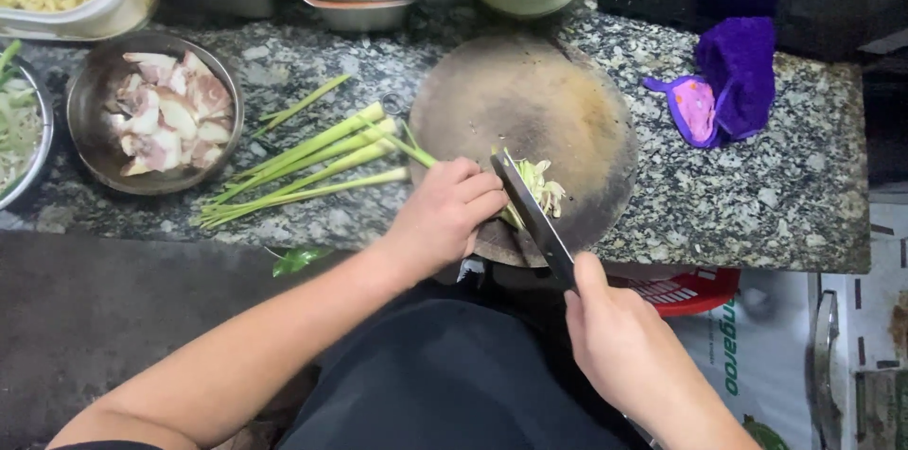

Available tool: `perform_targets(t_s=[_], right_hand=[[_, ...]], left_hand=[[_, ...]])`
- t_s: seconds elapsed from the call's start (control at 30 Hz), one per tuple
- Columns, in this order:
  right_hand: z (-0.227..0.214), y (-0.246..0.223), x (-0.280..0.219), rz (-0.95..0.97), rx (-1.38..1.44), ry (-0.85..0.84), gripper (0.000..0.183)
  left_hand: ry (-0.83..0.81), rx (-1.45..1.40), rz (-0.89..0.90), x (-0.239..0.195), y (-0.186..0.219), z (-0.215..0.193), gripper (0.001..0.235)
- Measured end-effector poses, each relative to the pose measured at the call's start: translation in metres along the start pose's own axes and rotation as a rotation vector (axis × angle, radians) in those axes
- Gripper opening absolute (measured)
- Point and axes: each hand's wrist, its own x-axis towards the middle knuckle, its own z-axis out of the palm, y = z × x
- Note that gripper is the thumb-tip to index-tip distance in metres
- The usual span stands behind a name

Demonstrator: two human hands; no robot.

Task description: Cutting lemongrass stalks into thin slices on a wooden board and organizing them into a container.

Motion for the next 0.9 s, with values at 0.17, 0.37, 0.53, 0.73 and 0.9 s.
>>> perform_targets(t_s=[0.17,0.37,0.53,0.73,0.9], right_hand=[[0.017,-0.004,0.027,-0.037,-0.019,0.034,0.017],[0.016,-0.011,0.038,-0.100,-0.017,0.198,0.025],[0.003,-0.012,0.008,0.097,-0.015,-0.047,0.025],[0.026,-0.013,0.054,-0.120,0.078,0.160,0.017],[0.013,-0.007,0.020,0.013,0.004,0.038,0.022]], left_hand=[[-0.009,-0.002,-0.025,-0.008,-0.007,0.008,0.030],[0.110,0.085,0.036,-0.014,-0.012,0.017,0.026],[-0.023,0.016,-0.065,-0.011,-0.001,0.003,0.036],[-0.019,0.015,-0.029,-0.011,-0.004,0.004,0.029],[0.002,0.019,-0.033,-0.013,-0.004,0.004,0.028]])
